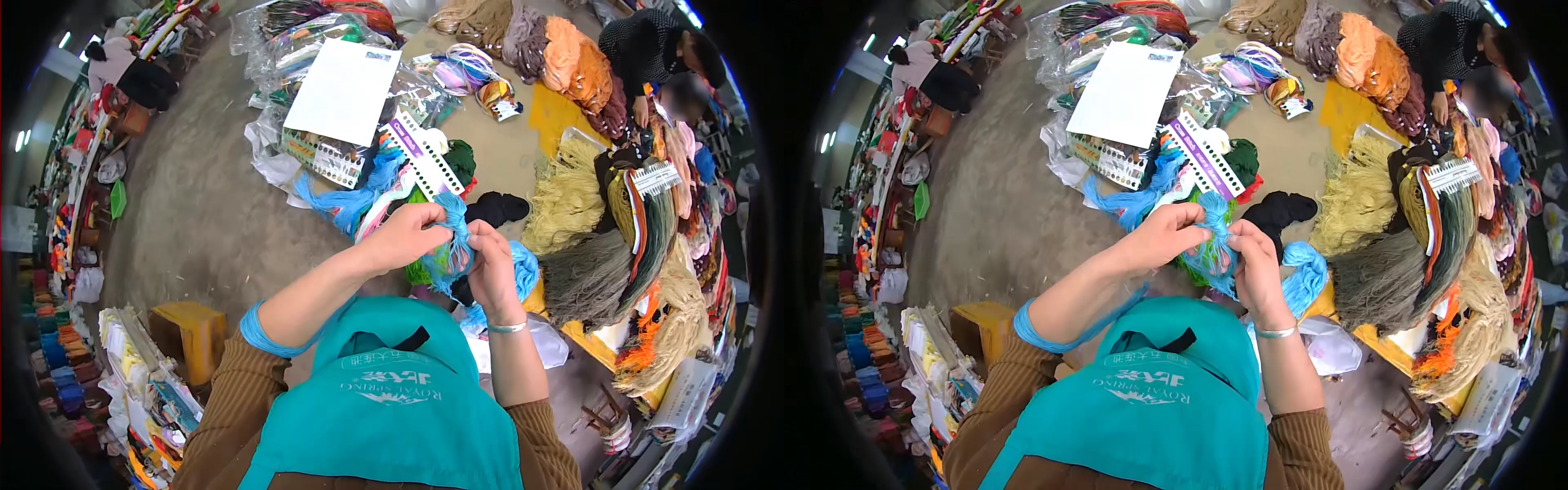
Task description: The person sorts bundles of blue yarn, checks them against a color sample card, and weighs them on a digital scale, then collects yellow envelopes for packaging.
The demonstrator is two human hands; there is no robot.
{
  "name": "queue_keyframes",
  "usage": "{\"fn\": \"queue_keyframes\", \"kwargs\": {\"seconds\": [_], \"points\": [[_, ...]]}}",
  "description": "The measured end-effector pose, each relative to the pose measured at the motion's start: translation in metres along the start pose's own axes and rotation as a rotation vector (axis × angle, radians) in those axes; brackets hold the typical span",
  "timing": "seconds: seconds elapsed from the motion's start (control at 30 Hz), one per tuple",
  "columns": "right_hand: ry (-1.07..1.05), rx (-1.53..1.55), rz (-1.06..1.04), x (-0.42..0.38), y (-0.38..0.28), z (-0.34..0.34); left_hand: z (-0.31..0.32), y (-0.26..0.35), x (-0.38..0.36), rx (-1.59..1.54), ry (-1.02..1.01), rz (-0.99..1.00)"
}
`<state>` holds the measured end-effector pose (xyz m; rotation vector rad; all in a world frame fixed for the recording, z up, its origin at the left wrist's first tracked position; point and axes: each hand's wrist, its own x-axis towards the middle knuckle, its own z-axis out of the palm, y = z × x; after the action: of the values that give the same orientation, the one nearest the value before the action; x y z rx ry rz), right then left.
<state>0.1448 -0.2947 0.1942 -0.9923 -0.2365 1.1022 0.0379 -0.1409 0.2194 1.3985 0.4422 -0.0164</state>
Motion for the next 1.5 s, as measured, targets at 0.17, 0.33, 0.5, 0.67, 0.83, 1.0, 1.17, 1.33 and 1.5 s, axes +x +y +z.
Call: {"fn": "queue_keyframes", "kwargs": {"seconds": [0.17,0.33,0.5,0.67,0.83,1.0,1.17,1.33,1.5], "points": [[-0.077,0.067,0.069,-0.01,-0.003,0.013,-0.011,0.002,-0.013,0.232,0.019,0.068],[-0.086,-0.596,-0.102,-0.02,0.003,0.04,-0.026,0.012,-0.045,0.218,-0.001,0.105],[-0.123,-0.302,-0.105,-0.028,0.018,0.075,-0.047,0.028,-0.09,-0.063,-0.12,-0.127],[-0.24,-0.263,0.1,-0.044,0.022,0.103,-0.075,0.018,-0.123,-0.158,-0.126,-0.121],[-0.22,-0.581,0.069,-0.053,0.021,0.122,-0.117,0.009,-0.159,0.014,-0.12,-0.044],[-0.193,-0.231,0.038,-0.057,0.008,0.109,-0.173,0.008,-0.205,-0.128,0.027,-0.049],[-0.353,0.308,-0.03,-0.068,-0.005,0.113,-0.227,-0.016,-0.213,0.142,0.245,0.222],[-0.553,-0.159,0.158,-0.082,0.072,0.224,-0.236,0.008,-0.182,0.267,0.506,0.415],[-0.754,-0.51,0.202,-0.091,0.182,0.319,-0.234,0.046,-0.168,0.353,0.523,0.347]]}}
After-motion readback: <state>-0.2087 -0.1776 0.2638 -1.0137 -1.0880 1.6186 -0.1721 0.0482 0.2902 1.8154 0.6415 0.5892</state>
